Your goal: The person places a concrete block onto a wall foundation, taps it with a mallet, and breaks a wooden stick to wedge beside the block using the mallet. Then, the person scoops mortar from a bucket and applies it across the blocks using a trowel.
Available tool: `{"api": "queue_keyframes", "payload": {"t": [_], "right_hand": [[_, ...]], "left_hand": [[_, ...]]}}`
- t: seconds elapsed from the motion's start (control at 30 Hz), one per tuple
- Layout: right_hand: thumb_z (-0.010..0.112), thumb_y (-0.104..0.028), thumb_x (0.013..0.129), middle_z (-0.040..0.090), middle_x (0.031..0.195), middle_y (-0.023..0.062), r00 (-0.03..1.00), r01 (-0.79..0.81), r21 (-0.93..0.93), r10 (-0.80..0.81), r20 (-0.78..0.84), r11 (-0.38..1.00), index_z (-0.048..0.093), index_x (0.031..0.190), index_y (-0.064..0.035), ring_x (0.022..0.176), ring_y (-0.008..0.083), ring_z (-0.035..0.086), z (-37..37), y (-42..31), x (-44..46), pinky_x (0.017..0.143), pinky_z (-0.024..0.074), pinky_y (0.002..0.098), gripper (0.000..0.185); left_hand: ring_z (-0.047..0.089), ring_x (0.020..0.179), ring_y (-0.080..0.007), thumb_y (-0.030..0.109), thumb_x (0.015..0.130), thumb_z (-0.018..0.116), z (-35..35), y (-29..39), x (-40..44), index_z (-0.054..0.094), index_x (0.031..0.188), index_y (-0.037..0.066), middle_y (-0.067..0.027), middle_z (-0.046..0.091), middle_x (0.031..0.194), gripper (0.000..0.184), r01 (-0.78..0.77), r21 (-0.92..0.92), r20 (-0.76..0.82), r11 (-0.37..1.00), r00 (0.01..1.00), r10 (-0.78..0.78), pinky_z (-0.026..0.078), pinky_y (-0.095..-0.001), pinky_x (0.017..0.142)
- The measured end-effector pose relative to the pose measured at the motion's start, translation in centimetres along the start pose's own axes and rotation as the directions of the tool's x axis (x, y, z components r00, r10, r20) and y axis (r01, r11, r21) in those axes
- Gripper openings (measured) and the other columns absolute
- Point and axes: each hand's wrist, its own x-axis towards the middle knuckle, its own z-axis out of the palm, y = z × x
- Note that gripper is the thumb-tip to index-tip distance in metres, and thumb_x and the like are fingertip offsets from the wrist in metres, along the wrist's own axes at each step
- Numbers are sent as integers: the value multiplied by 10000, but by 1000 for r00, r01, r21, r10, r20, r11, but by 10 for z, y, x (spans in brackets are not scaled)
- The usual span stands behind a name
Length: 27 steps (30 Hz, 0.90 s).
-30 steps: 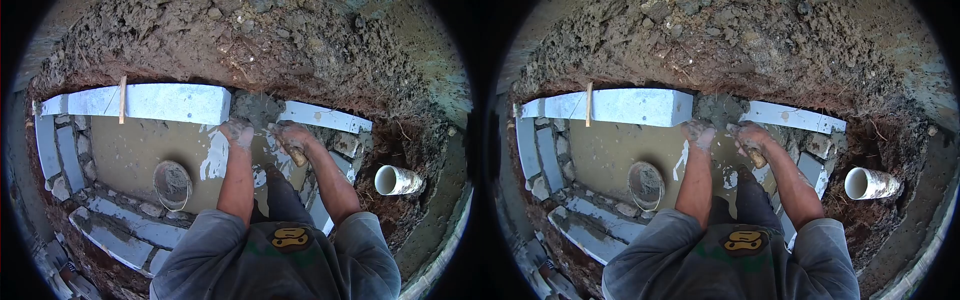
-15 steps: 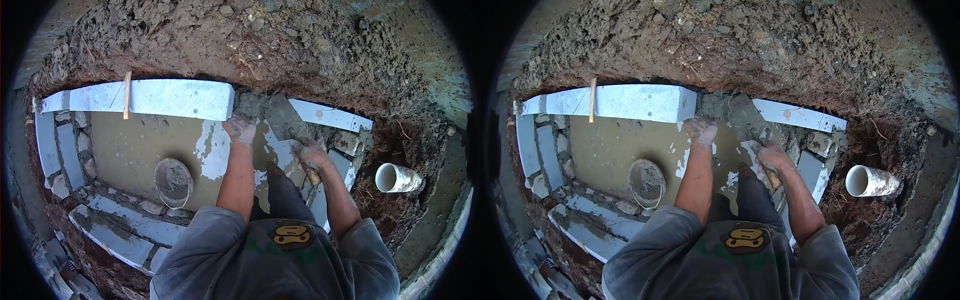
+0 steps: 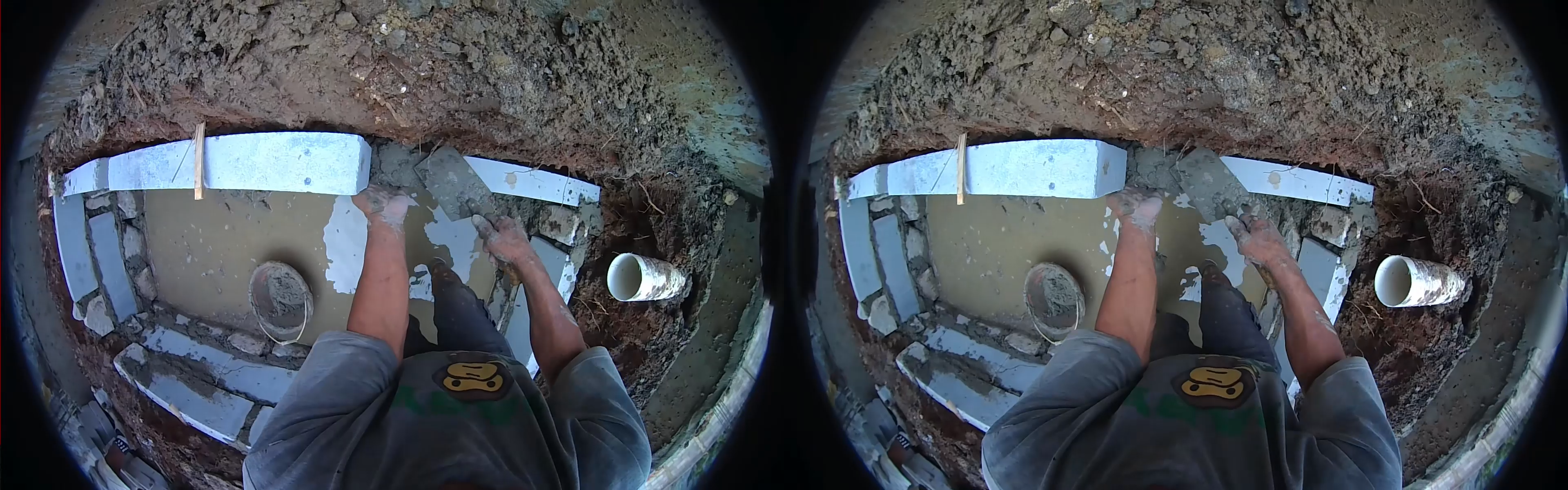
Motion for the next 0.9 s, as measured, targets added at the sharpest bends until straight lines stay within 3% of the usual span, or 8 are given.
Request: {"api": "queue_keyframes", "payload": {"t": [0.03, 0.07, 0.13, 0.17, 0.37, 0.5, 0.6, 0.9], "right_hand": [[412, -505, 910, 657, 855, 205, 990, 70, -85, -80, -120, 994, 605, 1011, -5, 740, 321, 659, 10, 24, -14, 742, 510, 414, 545], [434, -493, 904, 654, 856, 212, 958, 116, -184, -158, -238, 976, 608, 1006, -16, 777, 338, 654, 19, 47, -28, 745, 506, 426, 519], [479, -462, 891, 650, 851, 217, 941, 118, -384, -227, -252, 916, 617, 992, -44, 818, 344, 646, 25, 51, -50, 737, 501, 443, 452], [495, -449, 887, 647, 844, 221, 960, 122, -448, -219, -172, 885, 620, 984, -52, 822, 340, 645, 28, 48, -55, 731, 500, 447, 428], [534, -359, 873, 605, 978, 169, 859, 345, -616, -503, -97, 708, 580, 1069, -100, 796, 340, 637, 53, 26, 15, 694, 493, 444, 327], [505, -371, 890, 616, 993, 149, 763, 446, -656, -642, -77, 609, 556, 1124, -112, 864, 329, 627, 46, -12, 57, 753, 459, 446, 353], [468, -397, 903, 628, 1030, 175, 869, 396, -606, -495, 5, 689, 560, 1120, -120, 854, 326, 639, 51, -31, 68, 757, 462, 454, 364], [509, -396, 872, 655, 921, 180, 956, 177, -593, -281, -86, 785, 595, 1073, -78, 889, 337, 632, 24, 16, 38, 792, 480, 452, 386]], "left_hand": [[313, 1336, -250, 540, 862, 338, -3, 7, -3, 400, 1370, 145, -78, 333, 1460, 646, -6, 26, 15, 1000, 1000, 6, 203, -520, 1091], [311, 1336, -258, 541, 857, 344, -3, 10, -6, 394, 1373, 147, -80, 332, 1460, 651, 26, -429, 26, 903, 1000, -16, 198, -531, 1089], [307, 1336, -273, 545, 848, 358, -1, 17, -10, 383, 1380, 149, -84, 330, 1459, 663, 69, -980, 63, 185, 997, -36, 189, -553, 1084], [305, 1336, -280, 546, 844, 365, 1, 19, -11, 378, 1384, 151, -86, 329, 1459, 670, 73, -957, 84, -280, 996, -29, 184, -565, 1082], [443, 1205, -301, 540, 814, 489, -4, 30, -22, 508, 1246, 141, -92, 488, 1284, 589, -24, -977, 25, -213, 975, -222, 310, -528, 1030], [458, 1164, -318, 512, 898, 419, -27, 11, -51, 422, 1267, 109, -130, 503, 1172, 546, -33, -998, -28, -45, 994, -103, 352, -496, 993], [329, 1292, -345, 493, 938, 356, -59, 16, -94, 242, 1383, 7, -201, 272, 1426, 668, 86, -994, 89, 74, 995, 35, 308, -500, 1026], [470, 1195, -288, 471, 953, 379, -81, -32, -115, 385, 1314, 12, -180, 454, 1319, 584, 174, -741, 271, 648, 961, 51, 424, -441, 916]]}}
